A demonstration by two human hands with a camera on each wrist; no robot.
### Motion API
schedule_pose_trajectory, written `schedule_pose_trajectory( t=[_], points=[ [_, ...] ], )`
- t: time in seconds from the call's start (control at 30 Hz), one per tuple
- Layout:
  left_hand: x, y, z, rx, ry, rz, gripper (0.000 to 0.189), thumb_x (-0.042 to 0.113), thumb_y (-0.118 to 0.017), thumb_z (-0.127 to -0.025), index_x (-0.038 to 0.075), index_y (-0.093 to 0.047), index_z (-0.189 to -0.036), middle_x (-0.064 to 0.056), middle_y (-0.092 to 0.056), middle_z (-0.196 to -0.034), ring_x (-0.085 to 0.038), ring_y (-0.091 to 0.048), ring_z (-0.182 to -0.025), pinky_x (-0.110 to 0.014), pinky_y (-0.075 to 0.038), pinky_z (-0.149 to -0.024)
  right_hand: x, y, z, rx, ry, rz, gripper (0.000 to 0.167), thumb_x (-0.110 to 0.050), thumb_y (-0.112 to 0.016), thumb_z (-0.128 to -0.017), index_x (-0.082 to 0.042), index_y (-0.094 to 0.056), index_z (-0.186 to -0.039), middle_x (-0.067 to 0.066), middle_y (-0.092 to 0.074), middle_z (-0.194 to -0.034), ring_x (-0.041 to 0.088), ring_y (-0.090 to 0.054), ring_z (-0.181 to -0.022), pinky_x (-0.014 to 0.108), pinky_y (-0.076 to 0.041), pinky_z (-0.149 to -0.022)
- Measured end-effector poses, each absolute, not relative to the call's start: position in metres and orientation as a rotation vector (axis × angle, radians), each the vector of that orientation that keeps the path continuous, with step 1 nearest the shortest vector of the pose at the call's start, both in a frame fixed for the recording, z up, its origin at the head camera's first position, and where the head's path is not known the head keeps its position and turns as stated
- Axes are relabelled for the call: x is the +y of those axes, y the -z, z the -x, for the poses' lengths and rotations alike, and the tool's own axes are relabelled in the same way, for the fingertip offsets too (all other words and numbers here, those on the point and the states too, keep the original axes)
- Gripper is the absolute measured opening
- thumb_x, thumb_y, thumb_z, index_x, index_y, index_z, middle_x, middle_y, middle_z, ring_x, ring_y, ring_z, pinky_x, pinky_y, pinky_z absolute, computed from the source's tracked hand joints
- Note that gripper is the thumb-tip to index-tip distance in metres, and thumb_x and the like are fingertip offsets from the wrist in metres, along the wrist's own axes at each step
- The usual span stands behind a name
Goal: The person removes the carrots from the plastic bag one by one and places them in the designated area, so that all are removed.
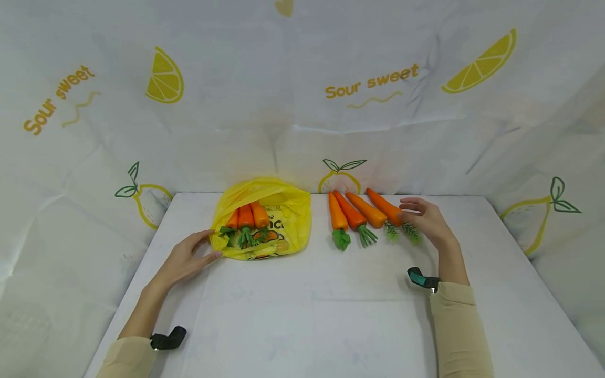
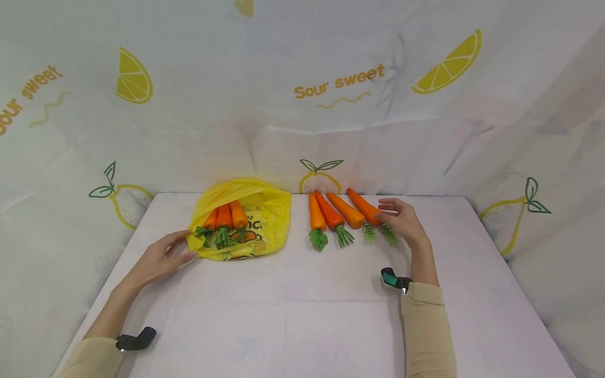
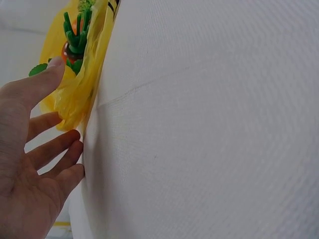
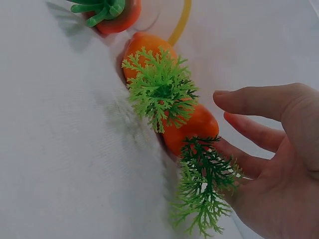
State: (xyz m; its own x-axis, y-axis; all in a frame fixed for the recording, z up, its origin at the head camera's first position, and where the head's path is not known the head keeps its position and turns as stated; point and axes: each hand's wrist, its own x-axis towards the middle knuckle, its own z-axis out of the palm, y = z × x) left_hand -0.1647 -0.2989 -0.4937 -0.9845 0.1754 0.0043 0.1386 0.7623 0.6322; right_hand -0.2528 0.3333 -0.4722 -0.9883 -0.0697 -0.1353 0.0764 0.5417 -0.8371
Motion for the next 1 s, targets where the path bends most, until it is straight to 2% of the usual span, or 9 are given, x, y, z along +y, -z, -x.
schedule_pose_trajectory(
  t=[0.1,0.27,0.33,0.4,0.5,0.6,0.7,0.87,1.0],
  points=[
    [-0.299,0.493,0.164,2.900,-1.027,-0.262,0.075,0.040,-0.077,-0.101,-0.002,-0.051,-0.157,-0.032,-0.052,-0.161,-0.052,-0.048,-0.151,-0.067,-0.043,-0.125,0.332,0.469,0.252,2.645,1.427,0.002,0.058,-0.026,-0.062,-0.111,-0.001,-0.045,-0.161,0.030,-0.052,-0.162,0.051,-0.055,-0.146,0.048,-0.054,-0.119],
    [-0.300,0.492,0.165,2.913,-1.028,-0.276,0.072,0.037,-0.078,-0.100,-0.001,-0.054,-0.155,-0.031,-0.054,-0.160,-0.052,-0.050,-0.150,-0.067,-0.043,-0.124,0.325,0.458,0.250,2.656,1.456,0.012,0.059,-0.026,-0.062,-0.111,0.002,-0.044,-0.161,0.031,-0.050,-0.162,0.052,-0.053,-0.147,0.064,-0.045,-0.124],
    [-0.299,0.492,0.165,2.916,-1.028,-0.279,0.071,0.038,-0.079,-0.100,-0.001,-0.054,-0.155,-0.031,-0.054,-0.160,-0.052,-0.050,-0.149,-0.067,-0.043,-0.124,0.320,0.454,0.249,2.675,1.448,0.016,0.059,-0.027,-0.063,-0.111,0.001,-0.045,-0.160,0.031,-0.051,-0.162,0.052,-0.053,-0.147,0.066,-0.045,-0.124],
    [-0.299,0.491,0.165,2.915,-1.027,-0.279,0.071,0.038,-0.079,-0.100,0.000,-0.055,-0.155,-0.030,-0.055,-0.160,-0.052,-0.050,-0.150,-0.067,-0.043,-0.125,0.316,0.450,0.249,2.695,1.432,0.036,0.059,-0.027,-0.063,-0.111,0.000,-0.046,-0.160,0.031,-0.052,-0.161,0.052,-0.054,-0.146,0.059,-0.051,-0.122],
    [-0.299,0.492,0.165,2.917,-1.022,-0.279,0.071,0.038,-0.079,-0.100,0.000,-0.055,-0.155,-0.030,-0.055,-0.159,-0.052,-0.050,-0.150,-0.067,-0.043,-0.124,0.308,0.444,0.249,2.700,1.436,0.081,0.056,-0.025,-0.064,-0.111,-0.001,-0.048,-0.158,0.031,-0.053,-0.160,0.052,-0.056,-0.145,0.029,-0.061,-0.109],
    [-0.299,0.492,0.166,2.918,-1.016,-0.284,0.071,0.038,-0.078,-0.100,0.000,-0.054,-0.155,-0.031,-0.055,-0.159,-0.052,-0.050,-0.149,-0.068,-0.043,-0.124,0.298,0.438,0.248,2.675,1.480,0.137,0.054,-0.019,-0.066,-0.109,0.000,-0.049,-0.157,0.032,-0.053,-0.159,0.053,-0.057,-0.145,0.004,-0.054,-0.091],
    [-0.299,0.491,0.166,2.918,-1.012,-0.283,0.071,0.038,-0.078,-0.100,0.000,-0.054,-0.155,-0.031,-0.055,-0.159,-0.052,-0.050,-0.149,-0.068,-0.043,-0.124,0.287,0.433,0.247,2.663,1.517,0.203,0.054,-0.018,-0.067,-0.109,0.001,-0.050,-0.156,0.033,-0.053,-0.159,0.053,-0.056,-0.145,-0.001,-0.050,-0.087],
    [-0.299,0.491,0.166,2.918,-1.004,-0.277,0.071,0.037,-0.078,-0.101,-0.001,-0.054,-0.155,-0.031,-0.055,-0.159,-0.052,-0.051,-0.149,-0.068,-0.043,-0.124,0.268,0.420,0.246,2.675,1.534,0.325,0.052,-0.022,-0.069,-0.108,-0.004,-0.054,-0.154,0.026,-0.058,-0.157,0.048,-0.059,-0.143,0.001,-0.050,-0.092],
    [-0.299,0.490,0.166,2.914,-1.009,-0.277,0.071,0.037,-0.078,-0.100,-0.002,-0.054,-0.155,-0.031,-0.055,-0.159,-0.052,-0.051,-0.148,-0.067,-0.044,-0.124,0.253,0.408,0.244,2.659,1.585,0.411,0.049,-0.017,-0.069,-0.107,-0.004,-0.056,-0.152,0.025,-0.061,-0.153,0.046,-0.062,-0.140,0.003,-0.052,-0.094]
  ],
)
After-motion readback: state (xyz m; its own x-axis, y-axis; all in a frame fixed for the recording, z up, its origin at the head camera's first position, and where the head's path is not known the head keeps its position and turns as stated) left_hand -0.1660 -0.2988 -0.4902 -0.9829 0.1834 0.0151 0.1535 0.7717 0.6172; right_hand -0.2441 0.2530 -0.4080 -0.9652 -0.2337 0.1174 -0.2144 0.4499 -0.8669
